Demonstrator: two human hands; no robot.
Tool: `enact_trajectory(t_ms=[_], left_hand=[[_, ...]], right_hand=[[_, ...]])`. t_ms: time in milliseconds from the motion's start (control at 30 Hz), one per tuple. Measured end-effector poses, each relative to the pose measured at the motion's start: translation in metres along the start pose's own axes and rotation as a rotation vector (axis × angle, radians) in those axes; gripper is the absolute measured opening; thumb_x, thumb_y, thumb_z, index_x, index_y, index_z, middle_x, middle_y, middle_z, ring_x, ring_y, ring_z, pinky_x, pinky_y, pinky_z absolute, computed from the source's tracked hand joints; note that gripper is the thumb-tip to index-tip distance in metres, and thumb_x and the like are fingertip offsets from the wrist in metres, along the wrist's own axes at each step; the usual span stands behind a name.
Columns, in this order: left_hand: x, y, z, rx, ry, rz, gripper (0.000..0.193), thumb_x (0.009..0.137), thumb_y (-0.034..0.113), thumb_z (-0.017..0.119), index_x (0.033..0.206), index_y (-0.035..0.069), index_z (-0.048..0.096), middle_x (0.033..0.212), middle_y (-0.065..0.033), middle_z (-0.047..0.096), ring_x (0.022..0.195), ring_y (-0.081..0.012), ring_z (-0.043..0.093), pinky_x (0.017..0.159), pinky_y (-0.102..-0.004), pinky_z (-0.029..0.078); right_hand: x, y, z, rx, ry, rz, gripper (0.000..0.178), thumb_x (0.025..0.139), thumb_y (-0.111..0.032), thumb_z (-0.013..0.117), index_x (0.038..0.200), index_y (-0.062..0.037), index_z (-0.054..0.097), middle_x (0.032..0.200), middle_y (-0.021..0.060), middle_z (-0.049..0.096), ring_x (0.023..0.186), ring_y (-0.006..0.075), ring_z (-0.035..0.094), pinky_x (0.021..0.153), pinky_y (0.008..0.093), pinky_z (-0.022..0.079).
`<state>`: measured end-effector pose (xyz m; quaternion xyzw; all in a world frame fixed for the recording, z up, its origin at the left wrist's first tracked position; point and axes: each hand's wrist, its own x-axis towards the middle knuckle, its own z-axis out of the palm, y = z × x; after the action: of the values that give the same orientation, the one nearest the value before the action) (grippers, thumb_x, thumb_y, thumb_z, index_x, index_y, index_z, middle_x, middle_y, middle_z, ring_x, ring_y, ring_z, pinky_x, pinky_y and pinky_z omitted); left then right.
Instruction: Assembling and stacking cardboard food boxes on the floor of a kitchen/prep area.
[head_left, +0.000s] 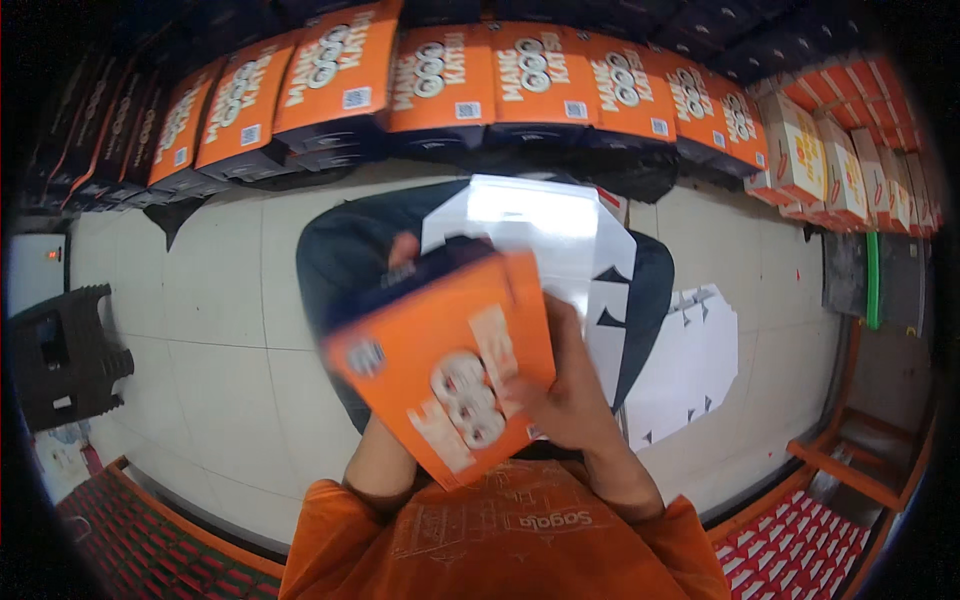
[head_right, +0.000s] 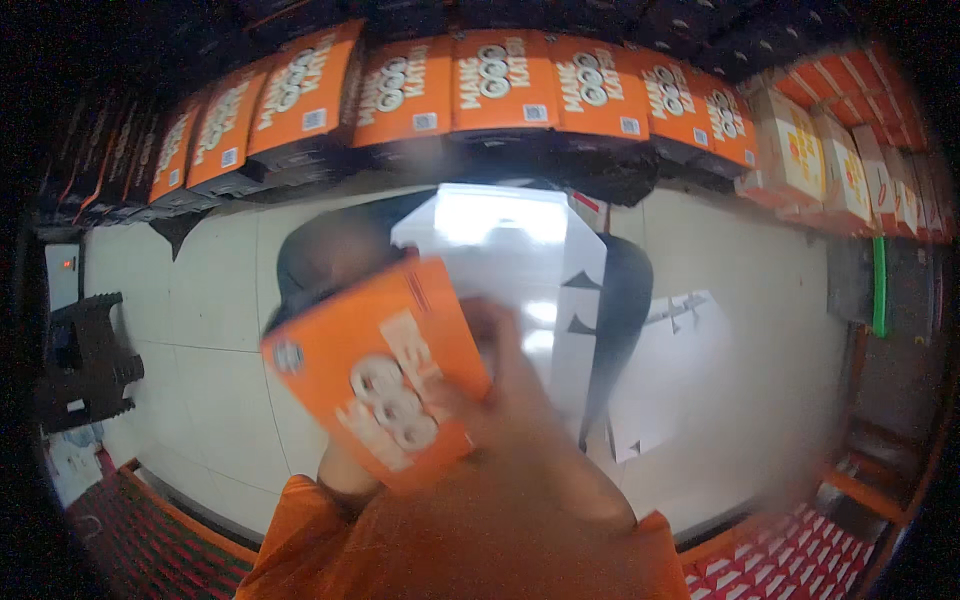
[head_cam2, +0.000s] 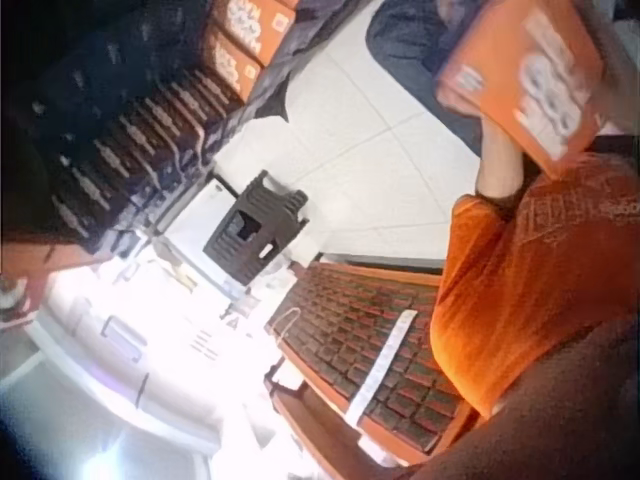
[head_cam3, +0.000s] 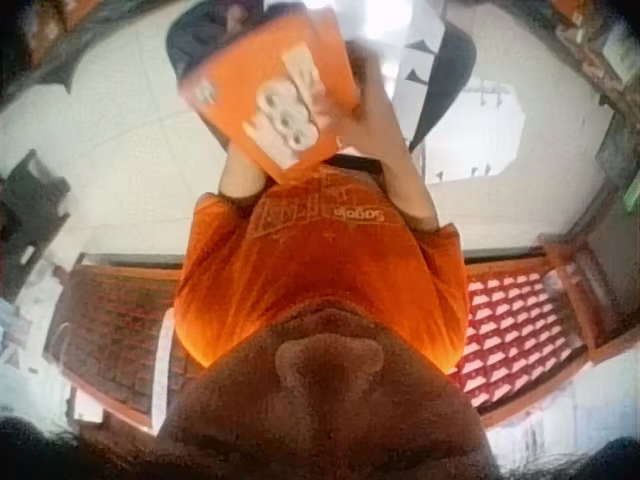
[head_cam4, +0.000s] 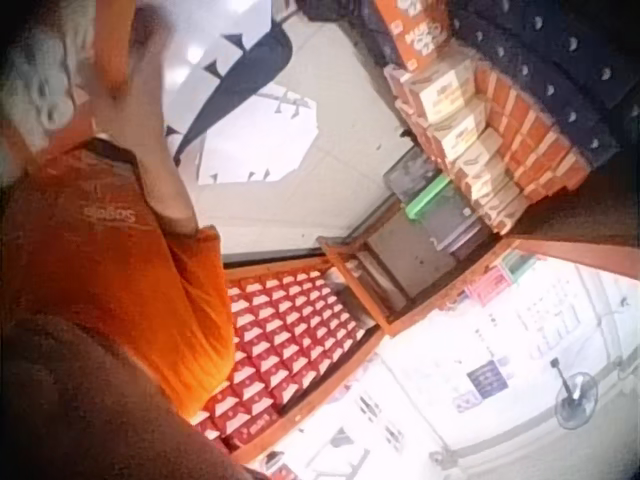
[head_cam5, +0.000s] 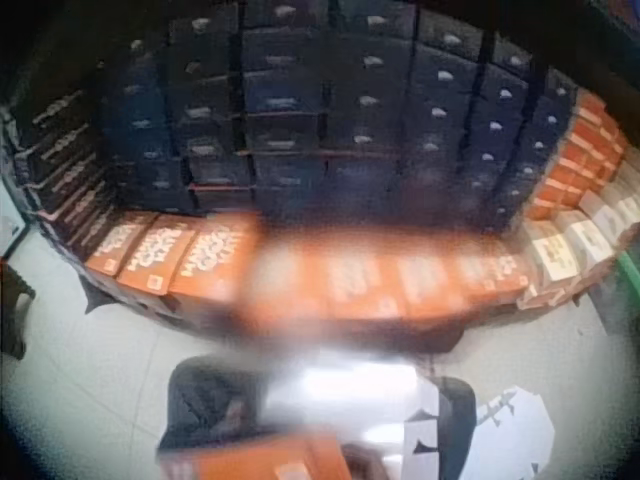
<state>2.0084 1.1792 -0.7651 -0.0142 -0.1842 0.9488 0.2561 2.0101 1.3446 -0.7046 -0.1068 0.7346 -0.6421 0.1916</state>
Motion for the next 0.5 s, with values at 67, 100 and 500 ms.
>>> enact_trajectory(t_ms=[67,100,500], left_hand=[[0.007,0.008,-0.021,0.169,0.106,0.223,0.073,0.083,0.055,0.056,0.132,0.002,0.044,0.138,-0.0183,0.045,0.12,-0.0296,0.051,0.101,-0.0418,0.042],[0.012,0.009,-0.032,0.249,0.158,0.332,0.069,0.084,0.05,0.057,0.133,0.004,0.043,0.138,-0.0165,0.044,0.118,-0.0287,0.051,0.101,-0.0403,0.042],[0.035,-0.09,-0.106,2.125,0.389,0.13,0.06,0.071,0.024,0.072,0.118,-0.005,0.046,0.11,-0.0228,0.05,0.1,-0.0382,0.052,0.084,-0.0432,0.046]], right_hand=[[0.008,-0.014,0.002,0.033,-0.07,0.241,0.068,0.085,-0.017,0.065,0.138,0.0065,0.03,0.133,0.0163,0.044,0.122,0.0228,0.044,0.104,0.0353,0.032],[0.02,-0.019,-0.003,0.062,0.082,0.128,0.066,0.086,-0.021,0.064,0.137,0.007,0.032,0.132,0.016,0.046,0.12,0.0215,0.045,0.102,0.0334,0.035],[0.24,-0.007,-0.038,-0.585,0.385,-0.013,0.061,0.093,-0.047,0.051,0.116,0.0089,0.057,0.099,0.0232,0.064,0.094,0.029,0.063,0.082,0.0352,0.047]])
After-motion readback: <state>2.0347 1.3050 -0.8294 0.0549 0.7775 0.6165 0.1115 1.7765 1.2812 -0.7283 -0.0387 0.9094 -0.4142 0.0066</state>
